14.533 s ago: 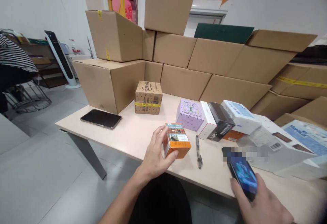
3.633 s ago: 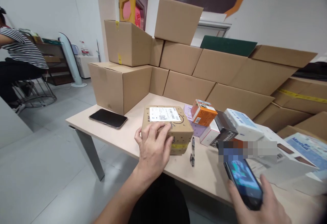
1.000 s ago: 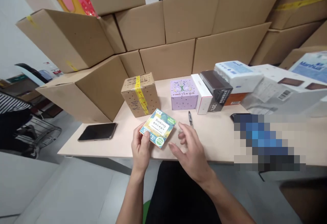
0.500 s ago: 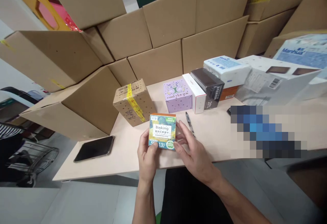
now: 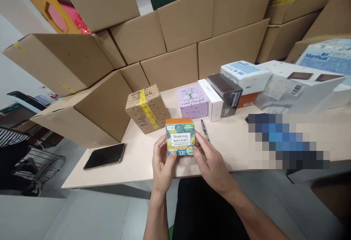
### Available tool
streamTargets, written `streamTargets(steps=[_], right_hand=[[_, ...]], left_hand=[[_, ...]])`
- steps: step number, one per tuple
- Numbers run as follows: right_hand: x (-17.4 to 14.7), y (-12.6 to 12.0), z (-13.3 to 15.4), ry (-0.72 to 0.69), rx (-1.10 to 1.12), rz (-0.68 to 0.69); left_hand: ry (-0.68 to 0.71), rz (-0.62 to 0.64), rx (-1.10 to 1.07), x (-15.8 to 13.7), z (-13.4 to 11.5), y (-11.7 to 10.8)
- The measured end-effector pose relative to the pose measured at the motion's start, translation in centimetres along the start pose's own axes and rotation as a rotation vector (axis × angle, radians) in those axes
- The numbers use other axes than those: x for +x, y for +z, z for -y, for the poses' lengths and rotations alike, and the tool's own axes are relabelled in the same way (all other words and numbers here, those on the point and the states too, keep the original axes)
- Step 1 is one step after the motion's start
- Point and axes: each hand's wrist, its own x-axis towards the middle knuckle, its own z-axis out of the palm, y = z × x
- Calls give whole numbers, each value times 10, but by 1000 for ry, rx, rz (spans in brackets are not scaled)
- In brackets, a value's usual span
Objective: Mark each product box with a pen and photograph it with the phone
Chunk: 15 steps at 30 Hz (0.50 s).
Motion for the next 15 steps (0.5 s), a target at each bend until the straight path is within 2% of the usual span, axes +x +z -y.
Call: streamTargets(steps=[11, 15], right_hand=[[-6, 6, 0, 55, 98, -73], [-8, 4, 3, 31, 91, -76]], left_hand=[[96, -160, 48, -7, 2, 6], [207, -223, 139, -9, 4, 8]])
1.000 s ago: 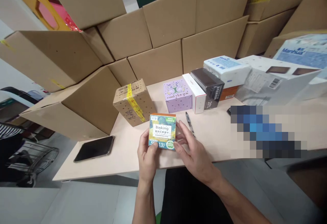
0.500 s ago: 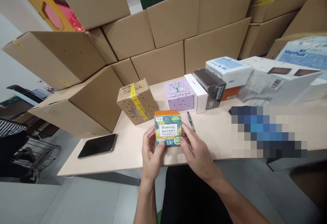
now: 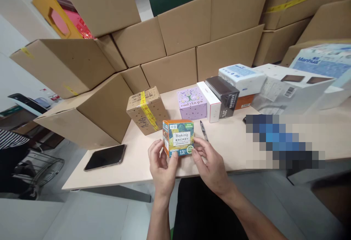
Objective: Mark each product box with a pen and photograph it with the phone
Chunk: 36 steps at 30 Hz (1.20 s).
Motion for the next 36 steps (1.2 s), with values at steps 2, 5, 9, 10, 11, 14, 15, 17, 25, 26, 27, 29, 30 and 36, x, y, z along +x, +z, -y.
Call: streamTargets(steps=[2, 5, 9, 10, 11, 14, 15, 17, 25, 26, 27, 29, 30, 36], right_hand=[[0, -2, 1, -16, -6, 55], [2, -5, 1, 13, 16, 137], [4, -5, 0, 128, 78, 202], [5, -5, 1, 160, 82, 206], [6, -5, 2, 193, 80, 205], [7, -6, 5, 260, 82, 190], [8, -7, 6, 267, 95, 185], [9, -9, 7, 268, 140, 183], [9, -11, 3, 228, 396, 172], [9, -12, 2, 229, 414, 170], [9, -12, 2, 231, 427, 173], [10, -13, 2, 239, 443, 188], [10, -13, 3, 243, 448, 197], [11, -10, 6, 195, 261, 221]], left_hand=[[116, -11, 94, -2, 1, 1], [293, 9, 260, -4, 3, 1], [462, 77, 381, -6, 2, -1], [489, 94, 396, -7, 1, -1], [508, 114, 405, -7, 1, -2], [501, 147, 358, -9, 0, -3], [472, 140, 305, -9, 0, -3], [380, 100, 146, -7, 1, -3], [-229, 184, -284, 5, 1, -3], [-245, 235, -296, 6, 0, -3], [-251, 281, -305, 7, -2, -3], [-242, 341, -306, 9, -6, -3], [-230, 350, -300, 9, -7, -3], [-141, 126, -211, 6, -6, -1]])
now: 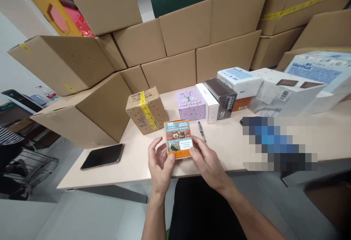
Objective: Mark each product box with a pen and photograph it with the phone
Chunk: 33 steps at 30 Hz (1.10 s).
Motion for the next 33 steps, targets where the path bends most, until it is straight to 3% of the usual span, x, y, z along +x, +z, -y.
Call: streamTargets(steps=[4, 7, 10, 13, 16, 22, 28, 33], right_hand=[[0, 1, -1, -90, -192, -117], [5, -7, -4, -151, -320, -199], [14, -20, -8, -189, -638, -284], [25, -32, -8, -42, -1021, -246], [35, -40, -7, 106, -1165, -143], [40, -46, -13, 102, -1025, -75], [34, -58, -18, 46, -778, -147], [30, -65, -12, 107, -52, -199]], left_hand=[[216, -204, 231, 0, 3, -1], [407, -227, 434, 3, 0, 0], [499, -216, 609, 6, -5, 7], [516, -202, 723, 5, -6, 16], [531, -176, 793, 1, 0, 23], [509, -28, 766, -6, 3, 22], [310, 8, 487, -8, 2, 16], [135, 47, 265, -6, 4, 11]])
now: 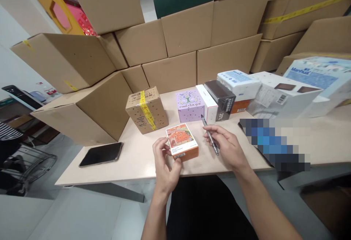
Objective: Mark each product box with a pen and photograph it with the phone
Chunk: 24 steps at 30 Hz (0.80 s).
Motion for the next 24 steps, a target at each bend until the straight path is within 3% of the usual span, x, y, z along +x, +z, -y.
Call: streamTargets(steps=[4, 8, 12, 15, 18, 21, 24], right_hand=[[-3, -1, 4, 36, 277, 47], [-6, -2, 4, 18, 331, 136], [-7, -1, 7, -41, 272, 165], [-8, 3, 13, -80, 207, 106], [-8, 6, 14, -93, 200, -43], [-7, 7, 12, -99, 223, -180], [-5, 7, 8, -94, 264, -212]], left_hand=[[-104, 125, -88, 8, 2, -8], [-140, 209, -93, 18, 4, -16], [-221, 372, -98, 25, 6, -19], [-206, 359, -66, 31, 1, -22], [-158, 324, 54, 40, -13, -28], [-96, 360, 235, 51, -32, -31], [-30, 419, 382, 59, -40, -24]])
